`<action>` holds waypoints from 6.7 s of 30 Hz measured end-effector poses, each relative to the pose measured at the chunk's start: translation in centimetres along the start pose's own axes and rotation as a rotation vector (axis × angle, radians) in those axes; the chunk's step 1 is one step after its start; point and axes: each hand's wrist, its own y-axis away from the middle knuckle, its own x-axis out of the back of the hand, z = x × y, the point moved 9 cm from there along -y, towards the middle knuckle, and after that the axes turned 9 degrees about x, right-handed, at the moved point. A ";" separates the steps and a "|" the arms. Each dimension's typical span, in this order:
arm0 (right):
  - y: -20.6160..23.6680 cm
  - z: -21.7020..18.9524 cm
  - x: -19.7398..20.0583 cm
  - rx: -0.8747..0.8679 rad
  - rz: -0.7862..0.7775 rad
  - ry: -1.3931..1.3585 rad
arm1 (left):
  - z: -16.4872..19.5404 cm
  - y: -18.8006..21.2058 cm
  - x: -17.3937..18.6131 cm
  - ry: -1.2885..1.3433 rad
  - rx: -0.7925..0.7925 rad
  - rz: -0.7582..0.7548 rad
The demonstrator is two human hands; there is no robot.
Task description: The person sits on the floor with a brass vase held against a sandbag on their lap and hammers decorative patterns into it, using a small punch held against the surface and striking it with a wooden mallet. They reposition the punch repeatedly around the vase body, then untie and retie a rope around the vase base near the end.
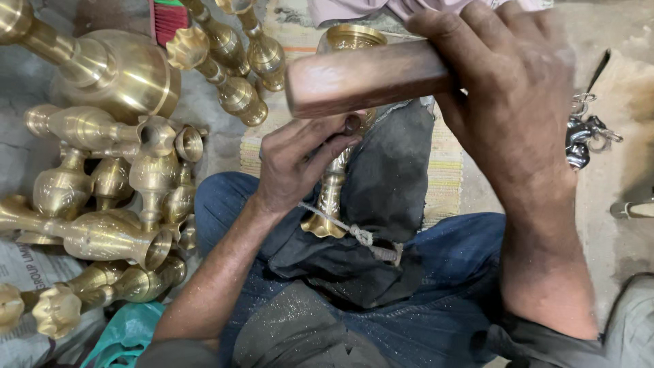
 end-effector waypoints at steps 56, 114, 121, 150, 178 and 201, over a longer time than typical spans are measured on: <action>9.0 3.4 -2.9 -0.136 -0.098 0.044 | -0.8 0.8 -5.0 -0.164 0.209 -0.010; 9.3 4.3 -7.4 -0.744 0.043 -0.795 | 1.2 1.0 -2.0 -0.070 0.114 -0.098; 3.4 3.0 -13.5 -0.765 -0.022 -1.081 | 1.8 1.6 -0.3 -0.057 0.092 -0.050; -14.4 -8.8 -1.2 0.139 -0.478 0.068 | -6.6 4.5 7.7 0.388 0.249 0.226; -11.2 -5.0 -2.8 -0.253 -0.620 -0.164 | -6.8 4.2 6.3 0.423 0.244 0.227; -11.9 -7.9 -1.2 0.114 -0.482 0.048 | -6.3 4.0 6.1 0.315 0.217 0.233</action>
